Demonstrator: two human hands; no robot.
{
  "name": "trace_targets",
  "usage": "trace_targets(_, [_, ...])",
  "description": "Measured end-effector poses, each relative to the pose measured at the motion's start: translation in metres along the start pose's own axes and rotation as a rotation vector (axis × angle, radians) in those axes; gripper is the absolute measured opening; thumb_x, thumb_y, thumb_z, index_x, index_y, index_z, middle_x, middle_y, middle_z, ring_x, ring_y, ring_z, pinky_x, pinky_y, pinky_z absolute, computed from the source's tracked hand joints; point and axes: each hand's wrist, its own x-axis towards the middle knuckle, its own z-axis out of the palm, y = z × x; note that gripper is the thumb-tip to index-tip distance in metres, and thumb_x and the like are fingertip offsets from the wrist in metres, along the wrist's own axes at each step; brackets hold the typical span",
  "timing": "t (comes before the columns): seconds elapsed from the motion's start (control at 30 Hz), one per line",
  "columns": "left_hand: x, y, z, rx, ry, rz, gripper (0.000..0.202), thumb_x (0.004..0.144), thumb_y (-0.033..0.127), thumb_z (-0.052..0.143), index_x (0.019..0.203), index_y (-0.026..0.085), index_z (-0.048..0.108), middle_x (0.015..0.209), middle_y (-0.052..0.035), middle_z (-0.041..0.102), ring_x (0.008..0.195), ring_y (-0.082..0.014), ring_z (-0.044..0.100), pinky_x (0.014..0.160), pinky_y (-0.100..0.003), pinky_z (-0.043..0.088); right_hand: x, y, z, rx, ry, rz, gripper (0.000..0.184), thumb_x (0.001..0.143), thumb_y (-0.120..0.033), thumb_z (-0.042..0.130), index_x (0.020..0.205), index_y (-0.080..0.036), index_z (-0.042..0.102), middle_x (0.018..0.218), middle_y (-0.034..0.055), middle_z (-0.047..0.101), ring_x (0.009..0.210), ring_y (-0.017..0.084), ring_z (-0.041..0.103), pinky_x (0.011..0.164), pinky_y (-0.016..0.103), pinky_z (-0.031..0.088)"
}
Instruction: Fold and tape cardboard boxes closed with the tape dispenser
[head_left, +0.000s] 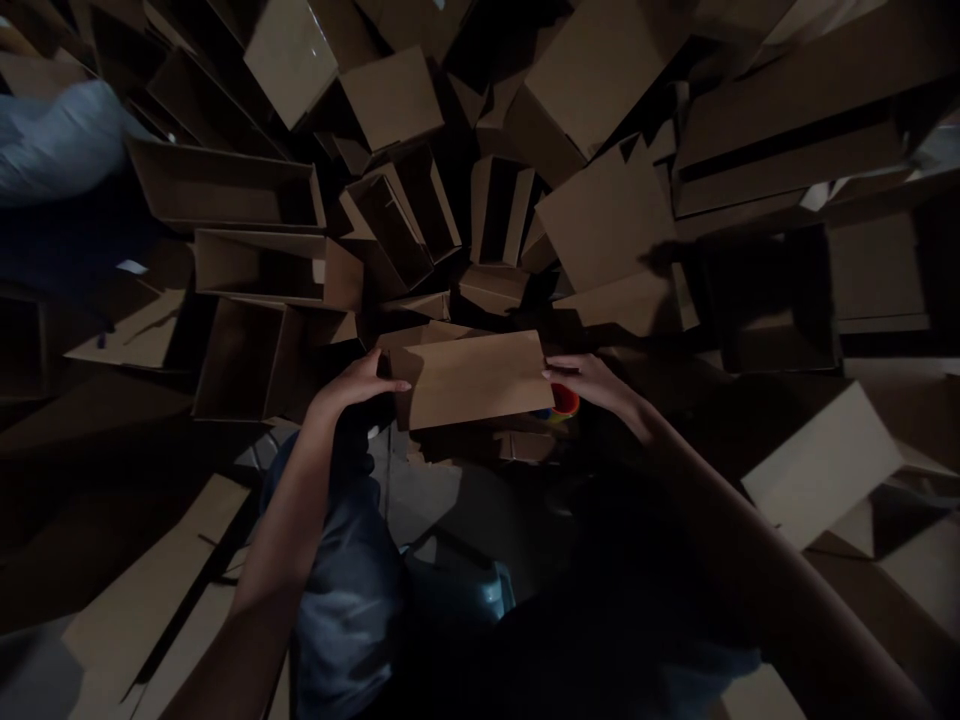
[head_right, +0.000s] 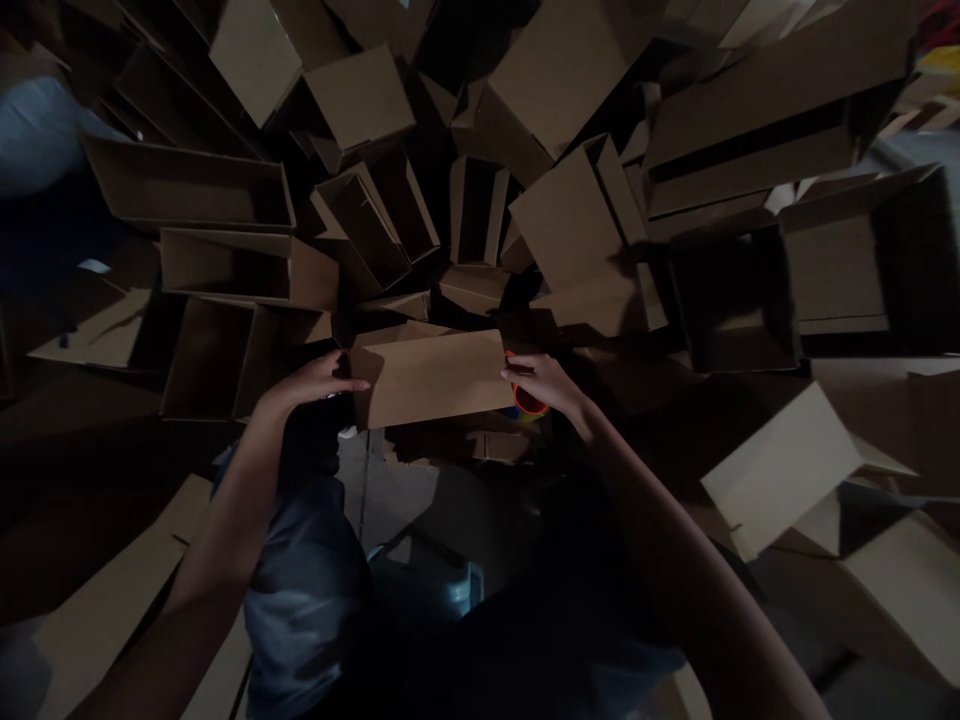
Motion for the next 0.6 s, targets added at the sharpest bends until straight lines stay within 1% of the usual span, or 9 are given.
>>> trace_targets(0.07, [-0.003, 0.004, -0.002, -0.013, -0.05, -0.111, 0.071, 0.065, 0.056, 0.078, 0.122, 0.017, 0.06, 0.123, -0.0153, 0.069, 0.111, -0.0313, 0.065, 0.08, -0.034, 0.053, 0.002, 0.003, 0.005, 0.094, 0.021, 0.029, 0.031, 0.081, -0.037, 0.069, 0.104, -0.018, 0.077, 0.11, 0.0082, 0.077, 0.11, 0.033, 0.069, 0.102, 0.049, 0.051])
trace_targets(0.13, [-0.005, 0.008, -0.003, 0.002, -0.122, -0.17, 0.057, 0.062, 0.061, 0.077, 0.096, 0.016, 0.066, 0.1, -0.012, 0.073, 0.093, -0.0293, 0.069, 0.066, -0.03, 0.05, 0.003, 0.006, 0.011, 0.181, 0.045, 0.038, 0.034, 0.08, -0.044, 0.069, 0.101, -0.018, 0.077, 0.109, 0.0088, 0.077, 0.111, 0.035, 0.068, 0.102, 0.051, 0.05])
trace_targets(0.2, [-0.006, 0.01, -0.004, 0.039, -0.152, -0.146, 0.049, 0.064, 0.065, 0.073, 0.074, 0.018, 0.062, 0.078, -0.0071, 0.07, 0.076, -0.0246, 0.066, 0.058, -0.028, 0.043, 0.004, 0.006, 0.016, 0.269, 0.055, 0.017, 0.036, 0.081, -0.049, 0.068, 0.099, -0.02, 0.076, 0.113, 0.0082, 0.075, 0.115, 0.034, 0.066, 0.107, 0.052, 0.046])
trace_targets(0.27, [-0.006, 0.011, -0.003, 0.069, -0.116, -0.097, 0.048, 0.068, 0.066, 0.068, 0.061, 0.02, 0.055, 0.063, -0.0029, 0.061, 0.064, -0.02, 0.06, 0.054, -0.027, 0.037, 0.005, 0.007, 0.02, 0.376, 0.034, -0.004, 0.039, 0.081, -0.055, 0.067, 0.102, -0.023, 0.074, 0.12, 0.0072, 0.073, 0.121, 0.033, 0.063, 0.11, 0.052, 0.043])
trace_targets(0.33, [-0.006, 0.011, -0.003, 0.078, -0.072, -0.07, 0.05, 0.069, 0.066, 0.067, 0.056, 0.021, 0.051, 0.056, -0.0005, 0.054, 0.057, -0.0174, 0.054, 0.052, -0.027, 0.032, 0.006, 0.007, 0.022, 0.458, 0.0, 0.018, 0.047, 0.083, -0.064, 0.061, 0.107, -0.026, 0.072, 0.127, 0.007, 0.069, 0.124, 0.032, 0.061, 0.11, 0.053, 0.043])
trace_targets(0.43, [-0.005, 0.011, -0.002, 0.068, -0.057, -0.042, 0.05, 0.068, 0.065, 0.068, 0.053, 0.022, 0.047, 0.053, 0.0011, 0.048, 0.053, -0.0154, 0.049, 0.05, -0.027, 0.028, 0.008, 0.008, 0.022, 0.488, 0.003, 0.182, 0.059, 0.086, -0.075, 0.048, 0.116, -0.029, 0.069, 0.137, 0.0081, 0.063, 0.13, 0.034, 0.056, 0.11, 0.057, 0.042])
trace_targets(0.5, [-0.004, 0.011, -0.001, 0.074, -0.052, -0.028, 0.05, 0.068, 0.064, 0.068, 0.053, 0.022, 0.045, 0.052, 0.002, 0.045, 0.051, -0.0144, 0.046, 0.049, -0.026, 0.026, 0.01, 0.009, 0.024, 0.49, 0.029, 0.298, 0.064, 0.087, -0.078, 0.04, 0.12, -0.03, 0.066, 0.143, 0.0078, 0.059, 0.134, 0.034, 0.052, 0.112, 0.057, 0.04])
trace_targets(0.6, [-0.004, 0.011, -0.001, 0.083, -0.031, -0.007, 0.049, 0.068, 0.062, 0.069, 0.053, 0.022, 0.046, 0.051, 0.0027, 0.042, 0.05, -0.0139, 0.043, 0.049, -0.026, 0.025, 0.011, 0.01, 0.028, 0.565, -0.004, 0.356, 0.067, 0.088, -0.079, 0.035, 0.124, -0.03, 0.064, 0.141, 0.008, 0.06, 0.133, 0.032, 0.053, 0.112, 0.053, 0.041])
